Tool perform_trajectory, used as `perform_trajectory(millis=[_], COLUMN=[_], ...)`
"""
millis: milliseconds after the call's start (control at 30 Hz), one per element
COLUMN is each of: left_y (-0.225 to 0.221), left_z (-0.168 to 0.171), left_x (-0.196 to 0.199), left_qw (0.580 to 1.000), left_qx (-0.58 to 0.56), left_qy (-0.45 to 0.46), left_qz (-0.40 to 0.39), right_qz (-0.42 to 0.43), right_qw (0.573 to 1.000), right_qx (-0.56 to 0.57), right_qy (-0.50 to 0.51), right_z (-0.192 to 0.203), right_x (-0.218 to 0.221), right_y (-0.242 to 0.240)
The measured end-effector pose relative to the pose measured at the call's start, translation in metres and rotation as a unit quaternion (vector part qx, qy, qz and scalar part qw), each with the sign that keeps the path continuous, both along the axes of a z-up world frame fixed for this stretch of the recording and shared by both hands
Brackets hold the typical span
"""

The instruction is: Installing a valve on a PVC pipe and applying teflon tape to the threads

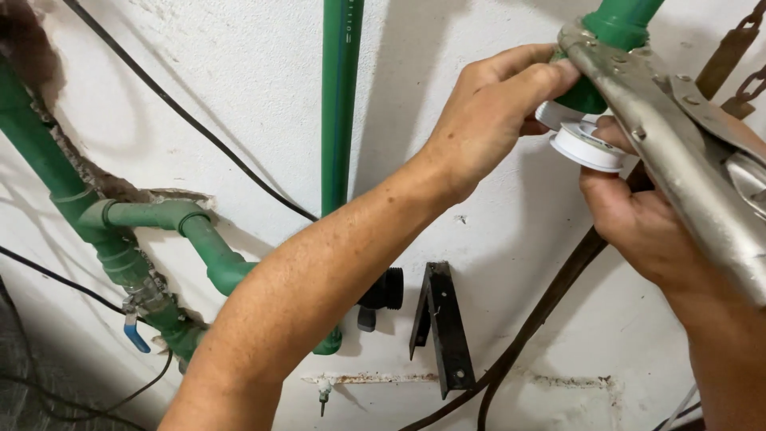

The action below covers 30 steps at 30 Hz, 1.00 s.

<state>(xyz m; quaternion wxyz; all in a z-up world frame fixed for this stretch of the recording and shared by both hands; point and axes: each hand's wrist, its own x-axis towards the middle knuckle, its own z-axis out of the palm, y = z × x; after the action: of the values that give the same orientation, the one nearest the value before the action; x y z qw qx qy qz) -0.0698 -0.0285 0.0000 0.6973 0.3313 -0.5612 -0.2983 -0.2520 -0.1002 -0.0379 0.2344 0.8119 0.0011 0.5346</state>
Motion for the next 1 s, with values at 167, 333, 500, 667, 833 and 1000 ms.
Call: perform_trajectory(millis=[167,333,500,667,833,1000], left_y=[-0.038,-0.045,-0.052,-0.050,-0.051,-0.055], left_z=[-0.016,-0.022,-0.026,-0.025,-0.026,-0.028], left_x=[0.014,0.014,0.012,0.010,0.010,0.011], left_qw=[0.989,0.985,0.979,0.982,0.983,0.977], left_qx=[-0.076,-0.108,-0.124,-0.115,-0.119,-0.132], left_qy=[0.003,0.002,0.016,0.010,-0.003,0.018], left_qz=[-0.127,-0.137,-0.162,-0.147,-0.143,-0.166], right_qz=[-0.061,-0.132,-0.121,-0.142,-0.133,-0.114], right_qw=[0.997,0.983,0.989,0.987,0.991,0.991], right_qx=[-0.049,-0.125,-0.079,-0.073,-0.010,0.071], right_qy=[-0.004,-0.022,-0.013,-0.021,0.003,0.023], right_z=[-0.003,-0.004,-0.011,-0.033,-0.031,-0.029], right_x=[-0.015,-0.021,-0.031,-0.040,-0.043,-0.042], right_y=[-0.008,-0.007,-0.014,-0.048,-0.039,-0.038])
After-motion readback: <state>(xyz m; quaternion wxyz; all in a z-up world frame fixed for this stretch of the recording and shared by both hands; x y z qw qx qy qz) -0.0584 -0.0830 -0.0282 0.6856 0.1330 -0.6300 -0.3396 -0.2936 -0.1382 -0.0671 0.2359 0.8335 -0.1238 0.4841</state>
